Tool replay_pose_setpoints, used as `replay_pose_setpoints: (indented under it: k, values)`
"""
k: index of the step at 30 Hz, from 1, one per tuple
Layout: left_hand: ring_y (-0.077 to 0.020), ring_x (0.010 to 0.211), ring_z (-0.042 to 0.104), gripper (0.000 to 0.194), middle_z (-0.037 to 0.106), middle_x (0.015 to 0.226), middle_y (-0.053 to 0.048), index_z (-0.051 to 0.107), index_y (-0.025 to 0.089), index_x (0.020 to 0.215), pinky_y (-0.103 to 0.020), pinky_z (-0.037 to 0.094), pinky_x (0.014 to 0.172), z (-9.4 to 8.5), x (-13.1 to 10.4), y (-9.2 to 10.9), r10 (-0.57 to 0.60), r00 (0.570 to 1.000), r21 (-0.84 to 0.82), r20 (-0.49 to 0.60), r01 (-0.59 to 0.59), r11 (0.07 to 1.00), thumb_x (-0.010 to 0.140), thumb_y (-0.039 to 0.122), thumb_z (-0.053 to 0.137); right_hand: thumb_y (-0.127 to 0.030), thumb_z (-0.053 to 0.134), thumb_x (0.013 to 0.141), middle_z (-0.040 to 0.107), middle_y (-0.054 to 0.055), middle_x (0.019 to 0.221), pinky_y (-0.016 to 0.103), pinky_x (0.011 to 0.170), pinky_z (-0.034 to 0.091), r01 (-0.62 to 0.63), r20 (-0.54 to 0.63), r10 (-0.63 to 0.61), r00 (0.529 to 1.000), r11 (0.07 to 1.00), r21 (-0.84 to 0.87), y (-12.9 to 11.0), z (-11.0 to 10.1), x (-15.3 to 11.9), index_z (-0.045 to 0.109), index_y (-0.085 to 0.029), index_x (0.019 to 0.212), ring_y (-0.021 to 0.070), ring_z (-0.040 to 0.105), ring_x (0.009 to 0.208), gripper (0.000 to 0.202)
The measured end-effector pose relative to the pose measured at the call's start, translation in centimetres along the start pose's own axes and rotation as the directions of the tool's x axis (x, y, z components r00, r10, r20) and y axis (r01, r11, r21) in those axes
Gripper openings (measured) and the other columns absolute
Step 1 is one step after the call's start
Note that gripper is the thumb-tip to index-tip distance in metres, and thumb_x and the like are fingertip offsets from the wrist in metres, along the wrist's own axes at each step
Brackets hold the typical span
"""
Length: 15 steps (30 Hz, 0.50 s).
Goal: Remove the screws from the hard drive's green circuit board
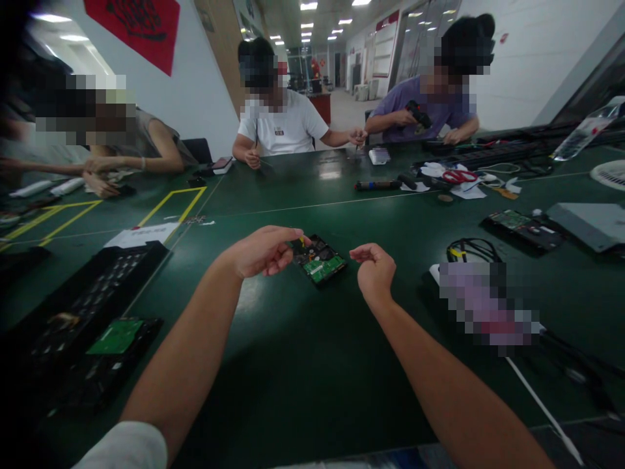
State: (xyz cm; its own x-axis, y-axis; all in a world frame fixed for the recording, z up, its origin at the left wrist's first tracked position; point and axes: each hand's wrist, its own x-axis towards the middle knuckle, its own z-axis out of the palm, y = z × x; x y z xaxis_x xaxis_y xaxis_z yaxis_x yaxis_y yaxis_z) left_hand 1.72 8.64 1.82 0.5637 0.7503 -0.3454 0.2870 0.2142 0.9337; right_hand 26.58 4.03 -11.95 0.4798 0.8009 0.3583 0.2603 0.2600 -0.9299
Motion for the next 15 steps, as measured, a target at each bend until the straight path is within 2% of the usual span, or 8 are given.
replay_pose_setpoints:
  k: [4,8,15]
  values:
    - [-0.0111,0.038,0.05,0.033,0.056,0.053,0.002,0.066,0.018,0.1,-0.019,0.037,0.036,0.08,0.06,-0.07,0.029,0.999,0.045,-0.035,-0.028,0.999,0.1,0.05,0.061,-0.015,0.042,0.055,0.072,0.003,0.068,0.031,0.065,0.052,-0.059,0.012,0.059,0.998,0.998,0.023,0.47,0.12,-0.14,0.071,-0.021,0.068,0.0175,0.067,0.064,0.032]
    - [-0.0108,0.043,0.053,0.038,0.059,0.059,0.001,0.059,0.02,0.082,-0.02,0.039,0.038,-0.09,0.39,-0.34,0.083,0.995,0.095,-0.063,-0.077,0.992,0.099,0.054,0.062,-0.015,0.043,0.054,0.066,0.001,0.059,0.029,0.057,0.047,-0.121,0.022,0.121,0.992,0.992,0.022,0.7,0.11,-0.21,0.066,-0.021,0.062,0.016,0.061,0.056,0.024]
    - [-0.011,0.051,0.057,0.037,0.061,0.071,-0.001,0.063,0.019,0.088,-0.022,0.045,0.044,-0.34,0.84,-0.71,0.13,0.981,0.106,-0.145,-0.115,0.988,0.097,0.054,0.066,-0.017,0.043,0.052,0.06,-0.001,0.053,0.025,0.048,0.04,-0.203,0.045,0.202,0.978,0.979,0.006,0.56,0.21,-0.21,0.061,-0.022,0.059,0.014,0.054,0.049,0.02]
